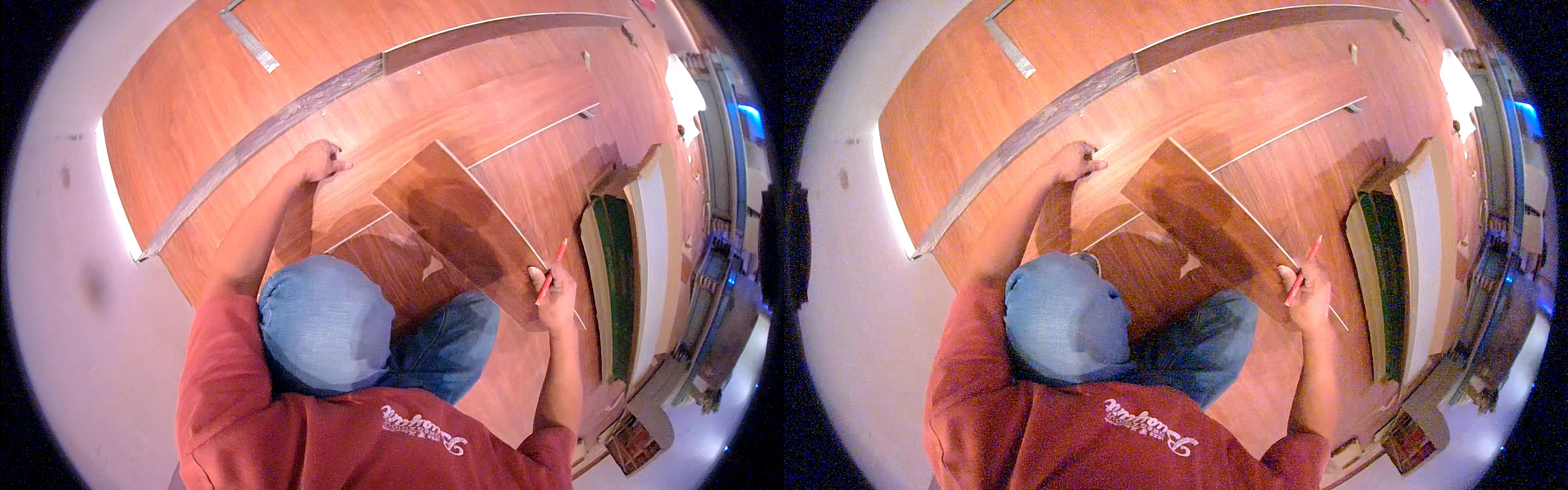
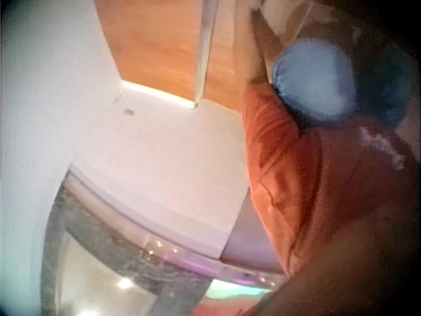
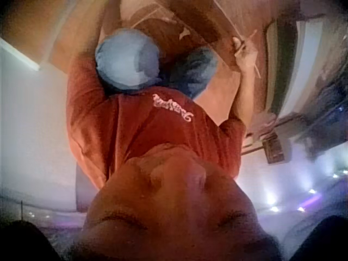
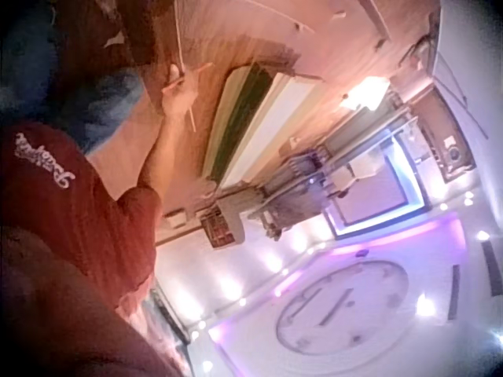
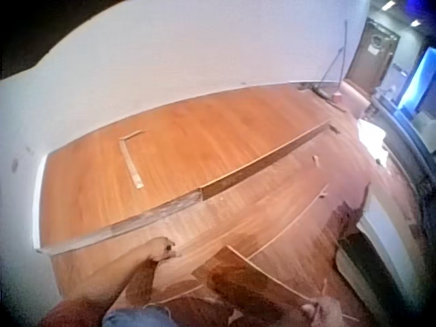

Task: The person measures and marks lines on a wooden floor panel using a ruler and pencil. They then pick up the marked panel and walk to a cutting station, where they place the panel on a manual tile cutter to prepare for cutting.

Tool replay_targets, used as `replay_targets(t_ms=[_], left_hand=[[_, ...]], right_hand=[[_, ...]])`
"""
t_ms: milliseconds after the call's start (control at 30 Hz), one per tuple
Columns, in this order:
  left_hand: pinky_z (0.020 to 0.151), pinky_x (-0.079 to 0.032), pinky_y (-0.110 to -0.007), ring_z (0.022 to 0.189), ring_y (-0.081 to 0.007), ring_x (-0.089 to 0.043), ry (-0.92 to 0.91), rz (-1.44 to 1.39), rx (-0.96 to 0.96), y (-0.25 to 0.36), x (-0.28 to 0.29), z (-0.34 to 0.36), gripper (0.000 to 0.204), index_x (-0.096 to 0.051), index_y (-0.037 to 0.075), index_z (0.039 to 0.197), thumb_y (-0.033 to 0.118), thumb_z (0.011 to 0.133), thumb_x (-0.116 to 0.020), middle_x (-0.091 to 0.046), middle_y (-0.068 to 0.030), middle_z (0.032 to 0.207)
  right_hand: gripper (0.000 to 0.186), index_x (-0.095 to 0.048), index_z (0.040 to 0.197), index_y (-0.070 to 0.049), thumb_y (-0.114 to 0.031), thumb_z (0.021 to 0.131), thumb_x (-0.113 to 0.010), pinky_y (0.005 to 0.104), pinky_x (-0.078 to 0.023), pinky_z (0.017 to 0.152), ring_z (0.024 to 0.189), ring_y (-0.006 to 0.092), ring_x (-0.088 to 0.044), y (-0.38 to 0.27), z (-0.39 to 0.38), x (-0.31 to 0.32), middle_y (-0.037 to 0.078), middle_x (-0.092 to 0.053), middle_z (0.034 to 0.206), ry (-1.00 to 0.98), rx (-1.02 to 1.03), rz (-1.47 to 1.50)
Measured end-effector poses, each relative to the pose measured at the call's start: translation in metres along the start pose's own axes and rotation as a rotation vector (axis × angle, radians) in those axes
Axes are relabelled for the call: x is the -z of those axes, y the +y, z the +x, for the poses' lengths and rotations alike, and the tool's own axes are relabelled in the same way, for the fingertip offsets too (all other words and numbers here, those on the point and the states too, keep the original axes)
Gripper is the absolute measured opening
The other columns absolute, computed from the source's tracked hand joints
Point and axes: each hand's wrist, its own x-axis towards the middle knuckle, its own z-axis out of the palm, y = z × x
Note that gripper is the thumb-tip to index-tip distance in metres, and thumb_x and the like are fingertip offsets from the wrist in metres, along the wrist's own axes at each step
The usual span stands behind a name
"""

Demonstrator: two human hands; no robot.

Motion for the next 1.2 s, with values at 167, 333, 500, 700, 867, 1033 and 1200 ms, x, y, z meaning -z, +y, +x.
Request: replay_targets(t_ms=[167, 333, 500, 700, 867, 1033, 1200], left_hand=[[0.075, -0.051, -0.046, 0.081, -0.0307, -0.068, 0.219, -0.249, 0.051, 0.037, 0.003, -0.042, 0.042, -0.066, 0.0, 0.093, 0.041, 0.093, -0.07, -0.068, -0.0208, 0.082], [0.071, -0.051, -0.051, 0.082, -0.0449, -0.066, 0.493, 0.128, 0.043, 0.12, 0.101, -0.105, 0.046, -0.064, 0.003, 0.088, 0.049, 0.091, -0.067, -0.067, -0.0246, 0.082], [0.066, -0.052, -0.052, 0.077, -0.0436, -0.066, 0.597, 0.291, 0.016, 0.177, 0.157, -0.137, 0.041, -0.064, 0.004, 0.088, 0.045, 0.092, -0.066, -0.066, -0.0222, 0.076], [0.067, -0.052, -0.051, 0.076, -0.0433, -0.066, 0.566, 0.372, -0.019, 0.202, 0.196, -0.151, 0.038, -0.065, 0.003, 0.087, 0.041, 0.092, -0.067, -0.066, -0.022, 0.074], [0.067, -0.051, -0.05, 0.075, -0.0425, -0.065, 0.514, 0.319, -0.007, 0.202, 0.212, -0.148, 0.036, -0.066, 0.003, 0.086, 0.038, 0.091, -0.068, -0.065, -0.0221, 0.074], [0.064, -0.049, -0.048, 0.072, -0.0413, -0.064, 0.547, 0.287, -0.051, 0.199, 0.213, -0.16, 0.038, -0.063, 0.002, 0.084, 0.038, 0.09, -0.071, -0.062, -0.0205, 0.072], [0.064, -0.051, -0.047, 0.074, -0.0388, -0.066, 0.666, 0.406, -0.12, 0.205, 0.206, -0.214, 0.033, -0.063, 0.006, 0.087, 0.037, 0.09, -0.072, -0.065, -0.0176, 0.074]], right_hand=[[0.025, -0.066, 0.097, -0.004, -0.022, 0.085, -0.079, 0.0446, -0.051, 0.065, 0.073, 0.0386, -0.064, 0.003, 0.0, 0.001, 0.017, -0.064, 0.079, -0.073, 0.045, -0.067], [0.023, -0.069, 0.102, -0.007, -0.025, 0.088, -0.075, 0.0455, -0.051, 0.067, 0.074, 0.0393, -0.065, 0.001, 0.045, -0.021, 0.017, -0.067, 0.082, -0.266, 0.146, -0.169], [0.025, -0.071, 0.11, -0.014, -0.034, 0.095, -0.066, 0.0458, -0.054, 0.072, 0.081, 0.0369, -0.069, -0.031, 0.124, -0.083, 0.015, -0.07, 0.086, -0.694, -0.045, -0.191], [0.03, -0.07, 0.115, -0.016, -0.038, 0.1, -0.056, 0.0453, -0.054, 0.079, 0.09, 0.0339, -0.069, -0.112, 0.197, -0.176, 0.014, -0.072, 0.088, -0.719, 0.303, -0.067], [0.033, -0.067, 0.099, -0.001, -0.034, 0.098, -0.061, 0.047, -0.054, 0.075, 0.079, 0.0363, -0.068, -0.126, 0.236, -0.243, 0.018, -0.066, 0.071, -0.756, 0.404, -0.049], [0.031, -0.062, 0.095, -0.005, -0.034, 0.102, -0.053, 0.0446, -0.051, 0.085, 0.094, 0.0294, -0.063, -0.037, 0.224, -0.27, 0.013, -0.066, 0.097, -0.117, 0.022, 0.407], [0.039, -0.06, 0.118, -0.011, -0.045, 0.105, -0.046, 0.0451, -0.042, 0.107, 0.116, 0.0282, -0.055, -0.09, 0.237, -0.186, 0.008, -0.06, 0.123, -0.046, -0.343, 2.291]])
